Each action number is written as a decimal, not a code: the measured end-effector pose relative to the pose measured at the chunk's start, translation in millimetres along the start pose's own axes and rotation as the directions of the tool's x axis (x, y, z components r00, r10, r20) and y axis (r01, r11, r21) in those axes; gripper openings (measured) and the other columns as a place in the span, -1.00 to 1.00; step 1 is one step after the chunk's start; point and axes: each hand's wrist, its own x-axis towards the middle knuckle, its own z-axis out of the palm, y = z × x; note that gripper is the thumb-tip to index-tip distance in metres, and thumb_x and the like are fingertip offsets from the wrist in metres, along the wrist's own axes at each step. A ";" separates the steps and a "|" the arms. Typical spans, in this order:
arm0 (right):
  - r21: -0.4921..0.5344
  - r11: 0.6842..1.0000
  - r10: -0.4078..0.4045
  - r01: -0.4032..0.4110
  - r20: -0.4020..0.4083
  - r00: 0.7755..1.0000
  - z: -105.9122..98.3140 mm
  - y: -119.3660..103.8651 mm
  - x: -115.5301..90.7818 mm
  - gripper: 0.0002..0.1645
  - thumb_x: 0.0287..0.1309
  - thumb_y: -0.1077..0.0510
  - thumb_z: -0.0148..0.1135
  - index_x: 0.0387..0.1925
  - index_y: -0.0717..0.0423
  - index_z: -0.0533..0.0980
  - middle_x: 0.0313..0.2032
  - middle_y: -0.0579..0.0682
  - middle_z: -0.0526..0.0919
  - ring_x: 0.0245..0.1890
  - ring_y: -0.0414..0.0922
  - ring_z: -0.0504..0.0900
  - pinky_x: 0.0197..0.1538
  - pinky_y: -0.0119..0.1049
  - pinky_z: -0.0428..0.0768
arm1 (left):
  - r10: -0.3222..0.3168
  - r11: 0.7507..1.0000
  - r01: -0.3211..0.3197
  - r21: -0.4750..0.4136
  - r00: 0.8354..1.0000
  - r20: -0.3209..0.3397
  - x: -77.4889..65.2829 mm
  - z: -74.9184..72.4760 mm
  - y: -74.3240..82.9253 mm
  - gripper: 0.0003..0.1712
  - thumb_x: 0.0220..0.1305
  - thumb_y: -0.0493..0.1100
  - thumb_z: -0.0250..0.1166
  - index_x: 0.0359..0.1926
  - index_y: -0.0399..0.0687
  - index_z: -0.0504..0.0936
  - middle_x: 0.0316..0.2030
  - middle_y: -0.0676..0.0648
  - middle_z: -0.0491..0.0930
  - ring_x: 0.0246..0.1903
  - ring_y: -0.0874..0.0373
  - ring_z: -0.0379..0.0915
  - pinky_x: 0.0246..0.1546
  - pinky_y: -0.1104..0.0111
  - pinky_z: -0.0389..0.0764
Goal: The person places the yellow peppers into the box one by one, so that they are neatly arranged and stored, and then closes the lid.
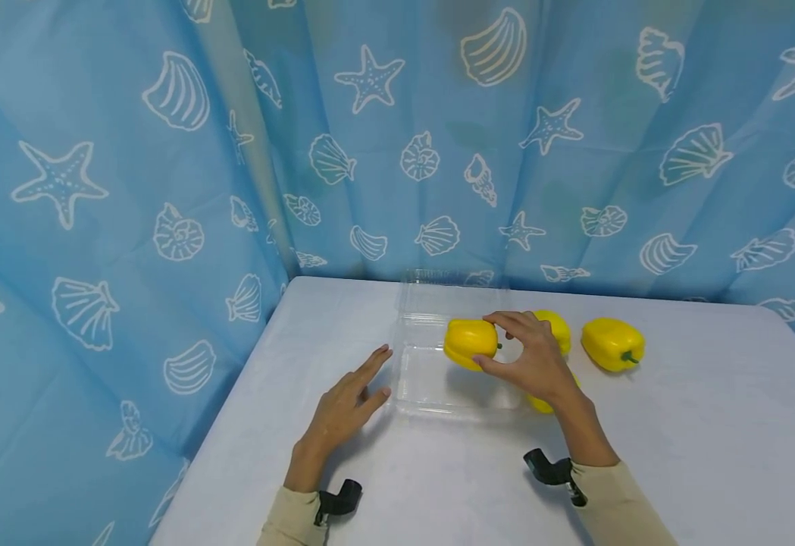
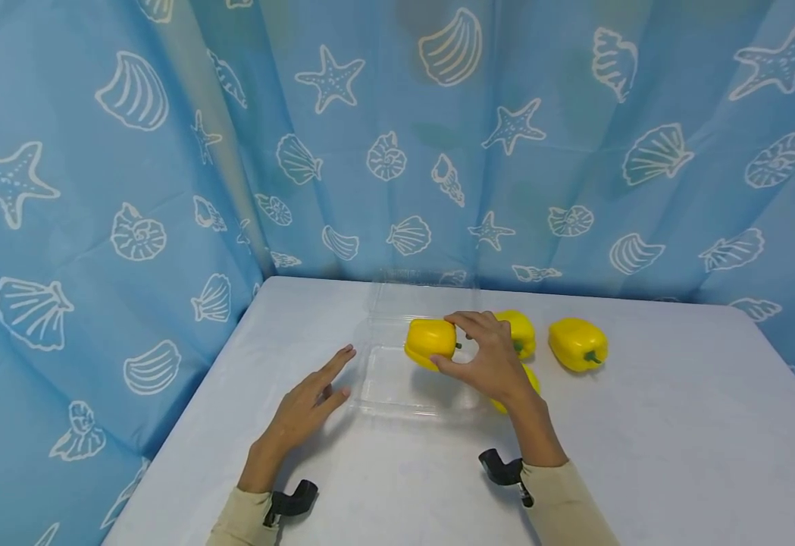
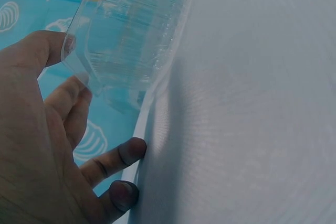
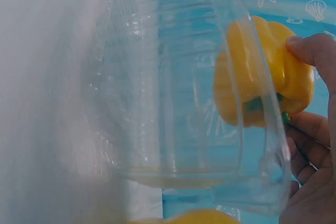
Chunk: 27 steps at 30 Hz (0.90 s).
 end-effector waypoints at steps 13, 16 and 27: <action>0.037 0.999 0.011 -0.013 0.032 0.999 13.3 -5.6 7.7 -0.25 -0.06 -0.17 0.58 0.17 0.00 0.59 0.11 -0.03 0.61 -0.12 -0.07 0.42 -0.02 0.02 0.25 | -0.037 0.999 0.037 0.012 0.999 0.006 0.6 0.1 2.7 -0.30 0.47 0.18 0.10 0.55 0.49 0.10 0.50 0.32 0.06 -0.32 0.25 0.33 -0.37 0.29 0.38; 0.042 0.999 0.005 -0.007 0.037 0.999 17.3 -5.8 9.6 -0.26 -0.06 -0.15 0.58 0.17 0.00 0.58 0.10 -0.03 0.62 -0.12 -0.07 0.42 -0.02 0.02 0.25 | -0.036 0.999 0.036 0.010 0.999 0.012 0.1 -0.3 2.3 -0.30 0.47 0.21 0.07 0.55 0.51 0.09 0.50 0.36 0.03 -0.31 0.25 0.33 -0.36 0.29 0.38; 0.044 0.999 -0.002 -0.001 0.067 0.998 33.3 -6.2 17.3 -0.26 -0.07 -0.17 0.58 0.17 -0.04 0.59 0.10 -0.07 0.61 -0.14 -0.10 0.42 -0.03 0.00 0.24 | -0.013 1.000 0.012 0.019 1.000 0.010 0.7 -1.6 1.1 -0.28 0.47 0.20 0.09 0.56 0.46 0.09 0.51 0.31 0.05 -0.33 0.25 0.31 -0.41 0.34 0.37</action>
